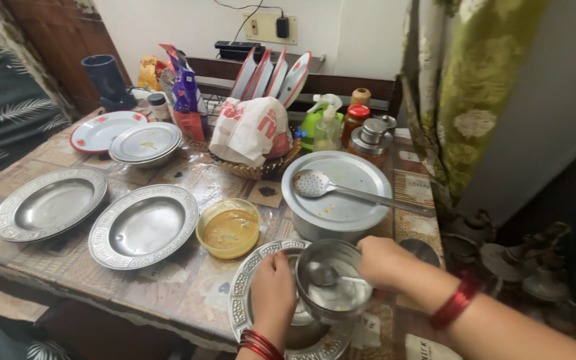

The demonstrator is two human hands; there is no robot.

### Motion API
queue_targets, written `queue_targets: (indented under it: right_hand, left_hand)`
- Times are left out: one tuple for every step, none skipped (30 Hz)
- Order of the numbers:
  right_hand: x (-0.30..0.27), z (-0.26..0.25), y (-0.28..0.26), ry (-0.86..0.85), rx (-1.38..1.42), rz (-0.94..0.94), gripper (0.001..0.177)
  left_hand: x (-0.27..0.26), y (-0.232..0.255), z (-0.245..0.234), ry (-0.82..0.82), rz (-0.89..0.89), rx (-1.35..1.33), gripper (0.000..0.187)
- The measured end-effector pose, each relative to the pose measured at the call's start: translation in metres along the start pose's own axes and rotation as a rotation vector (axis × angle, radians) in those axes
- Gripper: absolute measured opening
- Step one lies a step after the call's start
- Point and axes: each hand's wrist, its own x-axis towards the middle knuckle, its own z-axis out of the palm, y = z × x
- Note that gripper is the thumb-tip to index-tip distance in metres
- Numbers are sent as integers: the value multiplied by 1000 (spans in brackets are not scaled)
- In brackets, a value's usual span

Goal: The person is tidying up the dining table after a meal, putting away leftovers in the refrigerator and clearing the dishes.

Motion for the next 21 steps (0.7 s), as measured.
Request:
queue_targets:
  right_hand:
    - [-1,0,-13,-5,-4,-5,30]
    - [-2,1,-26,-49,45,32,29]
    - [-3,2,-39,-96,93,68,29]
    - [-1,8,-45,-104,89,65,29]
    - [2,12,-50,-114,51,54,26]
    - [5,17,-55,-124,14,42,24]
    - [13,25,-54,-130,10,38,24]
    - [21,34,-53,-109,-19,-1,23]
    - [28,42,-50,-87,-48,-39,22]
    - [37,53,-46,-93,-51,-41,22]
    - [47,61,-41,-65,-95,-87,23]
    - [56,70,-35,-38,-138,-134,24]
    - [41,56,-49,-39,-141,-135,24]
    - [26,43,-63,-98,-126,-78,27]
    - [11,29,-77,-156,-109,-20,33]
    - [9,25,-80,-157,-112,-21,33]
    - [8,21,-84,-123,-148,-19,40]
    - [6,17,-88,-89,-184,-18,48]
    - [6,18,-89,-90,-185,-17,48]
    - [7,17,-90,-42,-159,-32,43]
    - [8,17,-90,7,-132,-46,38]
  left_hand:
    - [3,-1,-3,5,-6,-1,44]
    - [5,-3,-6,1,3,46,44]
    - [6,-6,-9,-4,8,93,43]
    - [9,-13,-10,-1,-1,93,43]
    - [12,-18,-9,-7,4,114,39]
    - [16,-24,-8,-14,9,134,36]
    - [16,-28,-10,-10,2,134,36]
    - [16,-31,-12,0,21,151,33]
    - [16,-34,-13,7,40,168,31]
    - [17,-37,-15,9,33,168,31]
    - [19,-38,-15,-9,16,183,29]
    - [21,-40,-15,-28,0,198,27]
    - [21,-37,-17,-27,-3,196,27]
    - [20,-34,-18,1,4,252,25]
    - [20,-30,-19,27,13,307,24]
    - [21,-30,-19,27,12,305,24]
    - [23,-30,-19,32,8,330,23]
    - [25,-30,-19,36,4,355,22]
    - [24,-28,-20,35,3,354,22]
    - [24,-25,-21,34,-17,354,21]
    - [24,-22,-22,32,-36,355,20]
